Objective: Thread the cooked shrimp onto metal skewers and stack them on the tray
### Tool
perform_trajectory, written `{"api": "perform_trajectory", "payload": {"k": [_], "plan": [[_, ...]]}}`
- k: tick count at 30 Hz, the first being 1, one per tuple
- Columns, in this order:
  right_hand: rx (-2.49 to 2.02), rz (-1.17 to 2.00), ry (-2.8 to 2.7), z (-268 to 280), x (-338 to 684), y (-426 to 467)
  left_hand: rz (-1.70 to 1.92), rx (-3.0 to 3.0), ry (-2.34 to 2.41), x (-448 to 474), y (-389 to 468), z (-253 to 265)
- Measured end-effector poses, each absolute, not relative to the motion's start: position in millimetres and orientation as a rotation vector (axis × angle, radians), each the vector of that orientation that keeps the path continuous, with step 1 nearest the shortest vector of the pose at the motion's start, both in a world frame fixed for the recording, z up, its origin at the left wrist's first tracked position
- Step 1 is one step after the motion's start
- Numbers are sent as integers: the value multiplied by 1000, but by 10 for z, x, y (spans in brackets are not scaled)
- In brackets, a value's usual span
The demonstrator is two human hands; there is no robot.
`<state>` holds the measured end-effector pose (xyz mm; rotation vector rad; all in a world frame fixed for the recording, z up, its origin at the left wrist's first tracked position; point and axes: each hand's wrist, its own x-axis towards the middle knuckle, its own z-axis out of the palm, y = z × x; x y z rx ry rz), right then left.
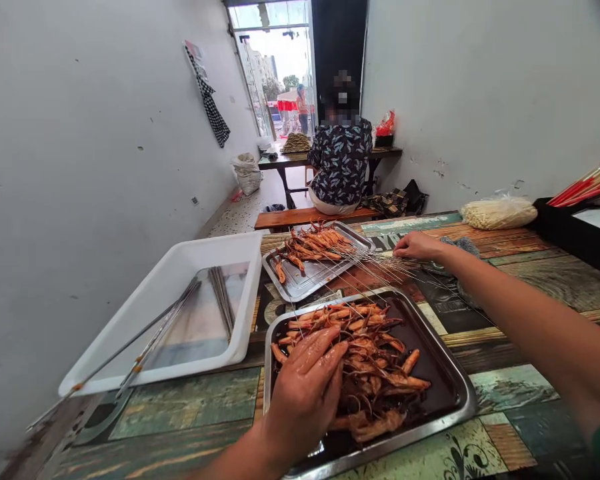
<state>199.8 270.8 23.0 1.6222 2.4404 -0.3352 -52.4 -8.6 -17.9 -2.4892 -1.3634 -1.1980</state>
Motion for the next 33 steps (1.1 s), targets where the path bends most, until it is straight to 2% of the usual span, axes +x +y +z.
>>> {"api": "perform_trajectory", "payload": {"k": [9, 17, 33], "plan": [[1463, -330, 2517, 244, 2063, 2661, -1155, -2517, -1378, -519, -101, -172], [1488, -116, 2506, 172, 1941, 2621, -1167, -2517, -1356, -492, -109, -169], [1471, 97, 2521, 293, 1923, 2628, -1170, -2519, -1336, -480, -122, -191]]}}
